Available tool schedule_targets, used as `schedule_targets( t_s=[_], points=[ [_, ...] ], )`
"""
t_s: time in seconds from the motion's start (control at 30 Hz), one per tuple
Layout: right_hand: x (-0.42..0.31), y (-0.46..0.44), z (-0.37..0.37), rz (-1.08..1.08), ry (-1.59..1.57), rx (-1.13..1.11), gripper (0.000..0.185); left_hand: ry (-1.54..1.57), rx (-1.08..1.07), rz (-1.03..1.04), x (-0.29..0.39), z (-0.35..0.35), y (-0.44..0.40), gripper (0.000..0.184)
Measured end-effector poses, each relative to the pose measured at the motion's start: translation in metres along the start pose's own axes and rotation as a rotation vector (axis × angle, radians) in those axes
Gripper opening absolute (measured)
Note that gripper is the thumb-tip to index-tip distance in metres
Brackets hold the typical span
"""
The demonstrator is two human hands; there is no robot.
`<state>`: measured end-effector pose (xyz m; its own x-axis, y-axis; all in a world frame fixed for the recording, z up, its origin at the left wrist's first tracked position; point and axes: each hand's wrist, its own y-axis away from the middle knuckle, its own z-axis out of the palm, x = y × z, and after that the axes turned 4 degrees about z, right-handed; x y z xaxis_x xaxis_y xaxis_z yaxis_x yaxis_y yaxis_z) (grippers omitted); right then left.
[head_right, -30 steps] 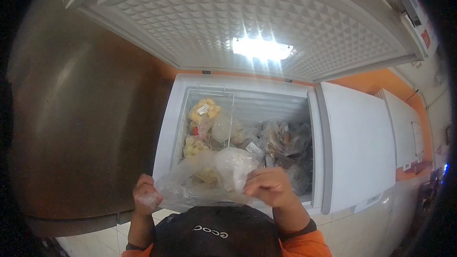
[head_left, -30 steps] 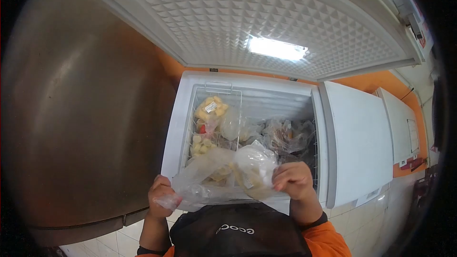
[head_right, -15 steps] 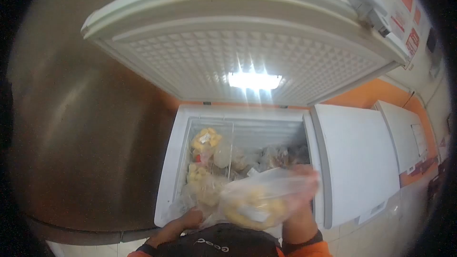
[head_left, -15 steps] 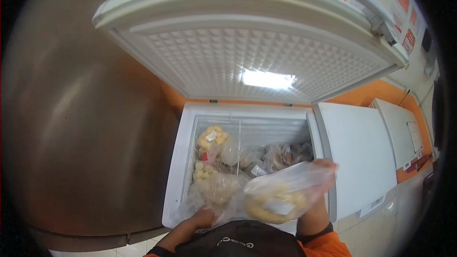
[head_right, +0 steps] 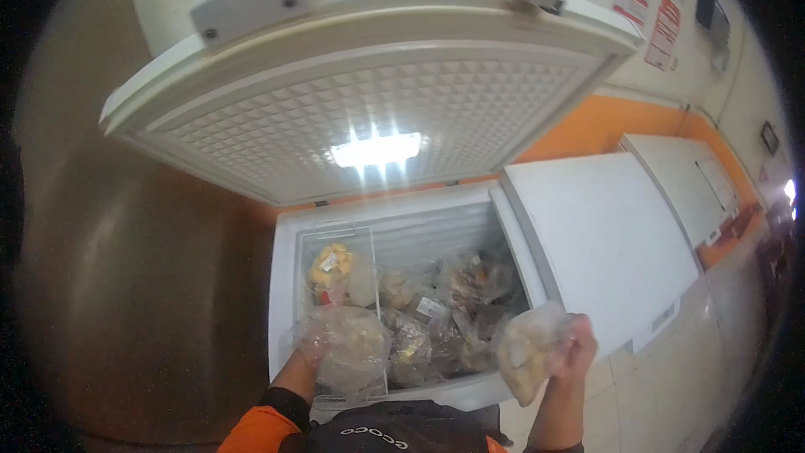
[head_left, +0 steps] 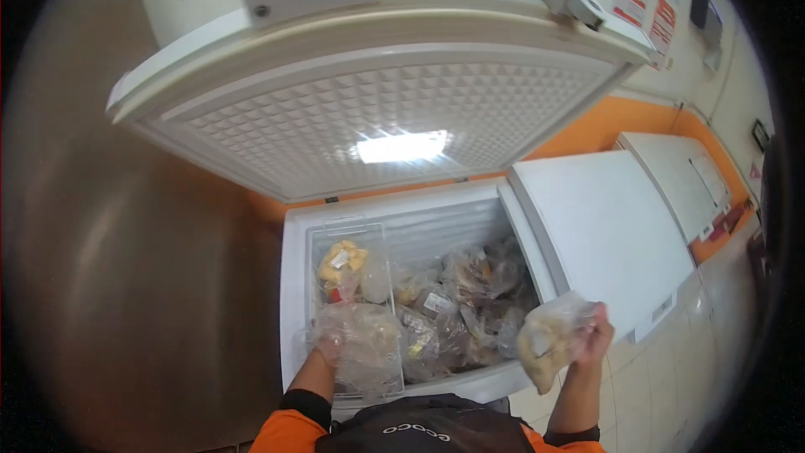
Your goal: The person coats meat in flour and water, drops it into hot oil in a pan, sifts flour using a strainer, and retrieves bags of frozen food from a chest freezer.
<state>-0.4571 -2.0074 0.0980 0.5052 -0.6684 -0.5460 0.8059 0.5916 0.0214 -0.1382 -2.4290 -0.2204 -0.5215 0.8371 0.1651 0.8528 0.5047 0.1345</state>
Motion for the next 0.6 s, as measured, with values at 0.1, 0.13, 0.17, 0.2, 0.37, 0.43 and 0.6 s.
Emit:
schedule_targets(
  t_s=[0.1, 0.13, 0.17, 0.2, 0.37, 0.43, 0.6],
  points=[
    [0.024, 0.01, -0.041, 0.153, 0.06, 0.17, 0.016, -0.158, 0.457, 0.482, -0.073, 0.052, 0.003, 0.025],
    [0.031, 0.012, -0.05, 0.155, 0.004, 0.171, 0.014, -0.05, 0.413, 0.202, -0.043, -0.007, 0.015, 0.022],
    [0.037, 0.012, -0.058, 0.15, -0.049, 0.166, 0.013, 0.058, 0.374, -0.111, -0.002, -0.086, 0.028, 0.02],
    [0.037, 0.014, -0.064, 0.136, -0.098, 0.159, 0.012, 0.141, 0.34, -0.397, 0.044, -0.174, 0.041, 0.018],
    [-0.017, -0.024, -0.038, -0.203, -0.218, 0.431, 0.014, 0.673, 0.454, -0.386, 0.053, -0.269, 0.091, 0.013],
    [-0.053, -0.044, -0.051, -0.298, -0.237, 0.126, 0.015, 1.394, 0.66, -0.352, 0.062, -0.293, 0.116, 0.007],
    [-0.075, -0.075, -0.011, -0.522, 1.02, 0.372, 0.016, 1.561, 0.763, -0.068, 0.136, -0.356, 0.157, 0.006]
  ],
)
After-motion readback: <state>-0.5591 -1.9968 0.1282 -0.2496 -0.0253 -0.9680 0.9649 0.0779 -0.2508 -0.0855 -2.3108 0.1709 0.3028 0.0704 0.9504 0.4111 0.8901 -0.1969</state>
